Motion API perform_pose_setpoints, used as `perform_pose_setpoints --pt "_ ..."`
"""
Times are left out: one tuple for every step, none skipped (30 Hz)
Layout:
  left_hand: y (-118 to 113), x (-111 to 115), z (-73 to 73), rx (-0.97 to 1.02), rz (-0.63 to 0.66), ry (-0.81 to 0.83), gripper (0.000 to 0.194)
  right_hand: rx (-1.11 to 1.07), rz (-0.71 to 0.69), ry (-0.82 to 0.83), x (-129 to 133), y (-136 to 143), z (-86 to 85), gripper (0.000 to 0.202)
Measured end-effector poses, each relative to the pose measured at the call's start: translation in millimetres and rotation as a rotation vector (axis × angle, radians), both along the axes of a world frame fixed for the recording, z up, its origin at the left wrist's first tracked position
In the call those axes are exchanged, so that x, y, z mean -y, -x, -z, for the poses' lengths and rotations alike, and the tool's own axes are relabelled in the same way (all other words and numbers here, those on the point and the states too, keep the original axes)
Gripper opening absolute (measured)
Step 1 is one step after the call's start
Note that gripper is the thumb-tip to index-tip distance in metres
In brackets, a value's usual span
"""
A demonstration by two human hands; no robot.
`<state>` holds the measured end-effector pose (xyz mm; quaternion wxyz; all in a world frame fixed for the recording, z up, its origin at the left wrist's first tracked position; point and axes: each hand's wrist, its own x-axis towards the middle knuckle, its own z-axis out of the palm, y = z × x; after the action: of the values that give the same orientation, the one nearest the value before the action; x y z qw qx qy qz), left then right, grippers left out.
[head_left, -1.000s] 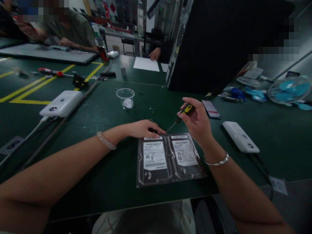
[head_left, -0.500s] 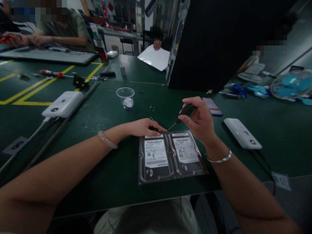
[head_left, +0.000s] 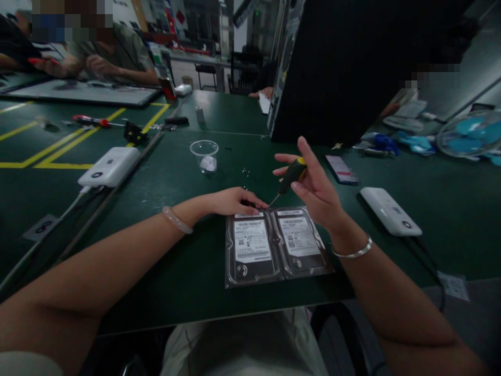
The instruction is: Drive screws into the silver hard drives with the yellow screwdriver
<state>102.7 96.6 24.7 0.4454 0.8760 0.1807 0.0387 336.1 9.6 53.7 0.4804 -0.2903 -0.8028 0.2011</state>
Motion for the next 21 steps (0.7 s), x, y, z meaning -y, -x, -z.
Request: perform_pose_setpoints --pt "0.1 0.1 -0.2 -0.005 -0.001 -0.005 0.044 -0.005 0.007 0.003 -0.6 0.5 0.6 0.069" --pt "0.1 0.2 -0.3 -0.009 -0.002 -0.008 0.044 -0.004 0.025 -0.008 -1.6 0.9 1.5 0.068" --pt "0.1 0.2 -0.3 -0.012 -0.002 -0.012 0.044 0.001 0.053 -0.034 -2.9 1.3 2.9 0.067" --pt "0.1 0.2 -0.3 -0.015 -0.001 -0.017 0.044 0.009 0.086 -0.074 -4.4 1.5 4.4 0.066" --pt "0.0 0.0 -0.2 -0.018 0.000 -0.023 0.044 0.016 0.121 -0.123 -6.0 1.7 6.0 0.064" --pt "0.0 -0.1 0.0 -0.020 0.003 -0.026 0.045 0.023 0.156 -0.172 -7.3 1.8 7.4 0.063" --pt "-0.1 -0.3 0.2 -0.021 0.008 -0.023 0.045 0.029 0.186 -0.217 -8.2 2.0 8.5 0.063" --pt "-0.1 -0.5 0.4 -0.020 0.013 -0.015 0.046 0.036 0.207 -0.250 -8.6 2.2 9.1 0.063" --pt "-0.1 -0.7 0.5 -0.017 0.018 -0.003 0.046 0.043 0.217 -0.263 -8.5 2.5 9.4 0.063" --pt "-0.1 -0.7 0.6 -0.012 0.021 0.009 0.047 0.046 0.216 -0.252 -7.8 3.0 9.3 0.063" --pt "-0.1 -0.7 0.6 -0.009 0.022 0.016 0.047 0.044 0.204 -0.226 -6.7 3.4 9.0 0.062" --pt "0.0 -0.6 0.5 -0.006 0.021 0.018 0.046 0.037 0.182 -0.193 -5.5 3.9 8.5 0.060" --pt "0.1 -0.5 0.4 -0.005 0.017 0.017 0.046 0.028 0.155 -0.158 -4.3 4.3 8.0 0.058" --pt "0.2 -0.5 0.4 -0.004 0.014 0.014 0.045 0.018 0.126 -0.129 -3.3 4.5 7.7 0.057" --pt "0.2 -0.6 0.6 -0.005 0.014 0.011 0.045 0.008 0.099 -0.111 -2.6 4.7 7.5 0.056" --pt "0.3 -0.8 1.0 -0.007 0.016 0.008 0.045 -0.003 0.075 -0.102 -2.4 4.8 7.5 0.056" --pt "0.4 -1.3 1.6 -0.007 0.019 0.006 0.045 -0.013 0.059 -0.100 -2.5 4.8 7.7 0.056" --pt "0.4 -1.8 2.4 -0.007 0.021 0.004 0.046 -0.026 0.059 -0.106 -2.9 4.7 8.0 0.057" --pt "0.5 -2.5 3.4 -0.006 0.023 0.003 0.046 -0.037 0.078 -0.125 -3.5 4.5 8.3 0.059" --pt "0.6 -3.2 4.4 -0.002 0.024 0.004 0.046 -0.040 0.115 -0.154 -4.2 4.3 8.6 0.060" --pt "0.6 -3.8 5.3 0.006 0.023 0.006 0.046 -0.034 0.164 -0.190 -4.8 4.0 8.7 0.061"
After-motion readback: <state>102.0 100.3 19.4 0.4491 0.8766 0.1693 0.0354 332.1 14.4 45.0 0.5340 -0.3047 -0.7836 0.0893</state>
